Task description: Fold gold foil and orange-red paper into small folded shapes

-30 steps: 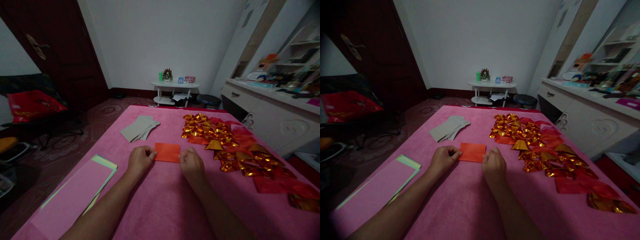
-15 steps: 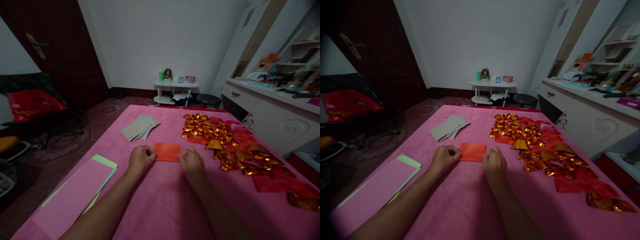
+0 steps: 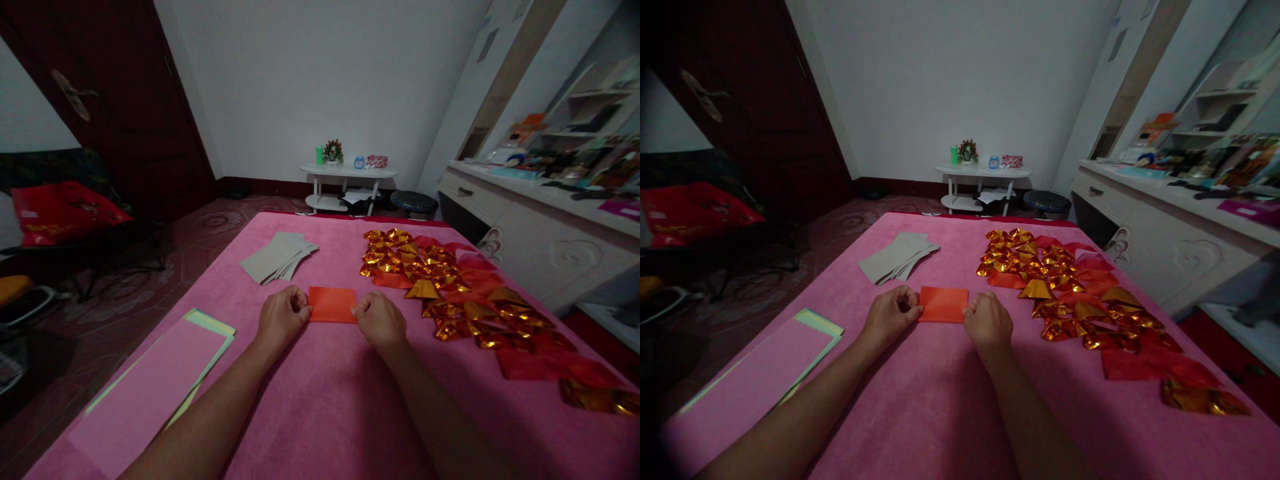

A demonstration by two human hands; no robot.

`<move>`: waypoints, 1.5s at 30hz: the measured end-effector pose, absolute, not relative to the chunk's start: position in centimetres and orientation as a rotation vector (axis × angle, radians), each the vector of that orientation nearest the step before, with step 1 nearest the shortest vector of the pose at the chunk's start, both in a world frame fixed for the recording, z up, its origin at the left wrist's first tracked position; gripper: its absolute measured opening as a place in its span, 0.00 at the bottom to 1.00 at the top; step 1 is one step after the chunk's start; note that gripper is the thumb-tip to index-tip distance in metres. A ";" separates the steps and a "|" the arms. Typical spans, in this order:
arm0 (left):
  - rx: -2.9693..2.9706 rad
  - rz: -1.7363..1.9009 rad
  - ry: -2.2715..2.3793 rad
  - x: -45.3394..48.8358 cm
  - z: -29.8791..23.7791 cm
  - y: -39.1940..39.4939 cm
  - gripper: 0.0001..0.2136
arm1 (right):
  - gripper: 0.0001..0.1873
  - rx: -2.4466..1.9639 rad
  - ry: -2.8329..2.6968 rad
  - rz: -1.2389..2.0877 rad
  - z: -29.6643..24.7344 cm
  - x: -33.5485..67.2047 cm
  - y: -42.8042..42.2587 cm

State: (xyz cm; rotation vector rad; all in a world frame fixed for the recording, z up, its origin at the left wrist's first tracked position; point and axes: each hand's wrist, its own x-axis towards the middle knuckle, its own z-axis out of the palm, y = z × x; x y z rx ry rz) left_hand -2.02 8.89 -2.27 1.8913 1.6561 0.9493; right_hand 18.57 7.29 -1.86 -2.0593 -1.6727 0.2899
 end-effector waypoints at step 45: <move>1.984 0.821 1.756 -1.1 -1.4 7.2 0.13 | 0.08 -2.025 -1.635 0.366 -0.6 17.1 5.4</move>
